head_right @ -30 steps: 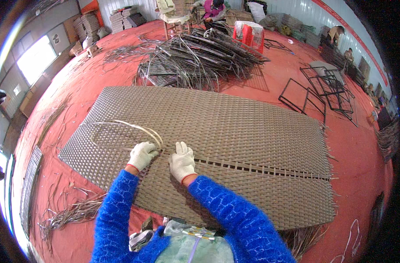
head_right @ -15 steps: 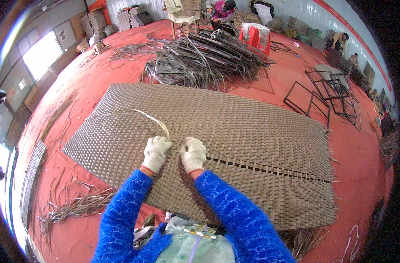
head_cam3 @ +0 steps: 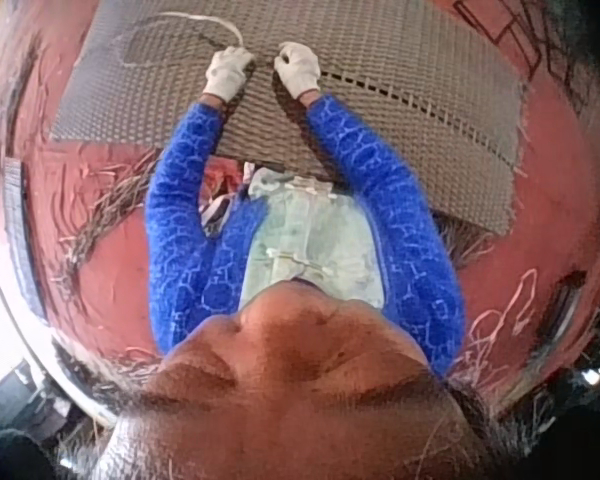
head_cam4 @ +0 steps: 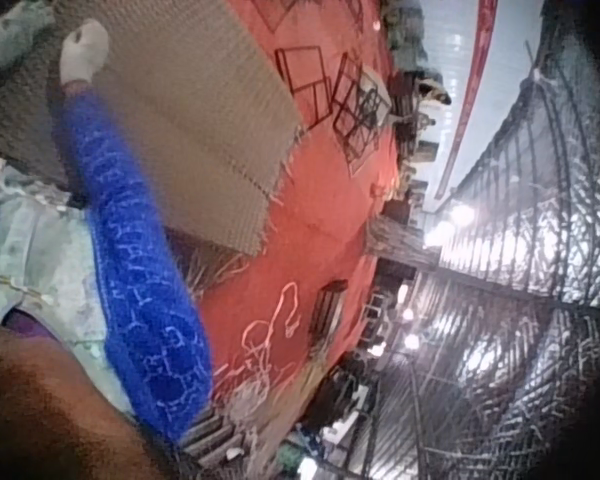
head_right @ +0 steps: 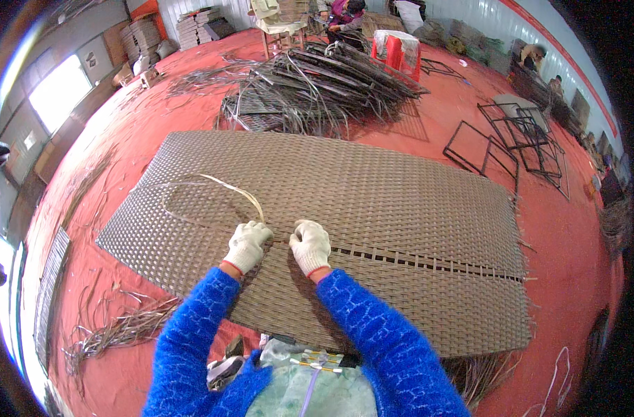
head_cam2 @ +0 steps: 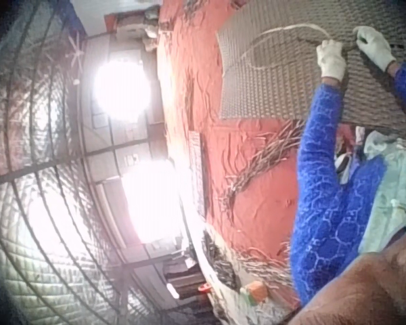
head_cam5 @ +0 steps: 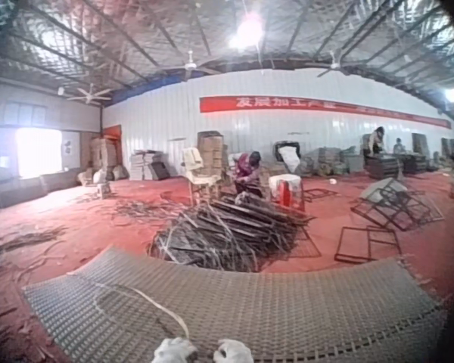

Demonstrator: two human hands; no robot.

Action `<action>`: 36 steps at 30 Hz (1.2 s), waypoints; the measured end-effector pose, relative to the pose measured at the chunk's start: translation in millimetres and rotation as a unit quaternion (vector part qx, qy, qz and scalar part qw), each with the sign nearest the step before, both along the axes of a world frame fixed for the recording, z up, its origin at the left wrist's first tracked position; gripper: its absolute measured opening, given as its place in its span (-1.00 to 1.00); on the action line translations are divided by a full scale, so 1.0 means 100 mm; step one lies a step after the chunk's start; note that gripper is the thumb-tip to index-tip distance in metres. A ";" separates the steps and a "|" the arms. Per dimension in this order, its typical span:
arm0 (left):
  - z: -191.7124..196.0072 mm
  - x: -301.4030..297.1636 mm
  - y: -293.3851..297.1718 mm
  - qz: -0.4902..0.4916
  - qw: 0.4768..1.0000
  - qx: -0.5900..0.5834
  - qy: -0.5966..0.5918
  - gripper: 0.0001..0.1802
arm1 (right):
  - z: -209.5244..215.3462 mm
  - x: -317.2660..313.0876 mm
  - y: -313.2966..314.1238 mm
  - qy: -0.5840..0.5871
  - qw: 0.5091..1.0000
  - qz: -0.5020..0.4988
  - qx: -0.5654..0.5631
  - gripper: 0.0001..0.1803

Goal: The person weaves a long flexible strip into a large flat mat laid on the floor, threading it through existing strands and tightening the weave. The person uses a small metal tool to push and adjust the strip along the edge of the mat.

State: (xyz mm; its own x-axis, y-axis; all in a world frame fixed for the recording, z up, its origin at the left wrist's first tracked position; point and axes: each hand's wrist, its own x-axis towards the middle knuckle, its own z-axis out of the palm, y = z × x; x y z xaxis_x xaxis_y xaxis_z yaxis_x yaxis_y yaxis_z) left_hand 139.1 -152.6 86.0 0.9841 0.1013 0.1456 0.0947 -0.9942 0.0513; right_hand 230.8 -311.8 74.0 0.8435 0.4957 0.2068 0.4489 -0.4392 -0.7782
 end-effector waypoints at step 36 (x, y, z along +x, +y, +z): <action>0.00 0.28 -0.20 0.025 0.995 -0.094 -0.009 -0.83 | -0.24 -0.02 -0.19 -0.234 0.941 0.083 -0.229 -0.65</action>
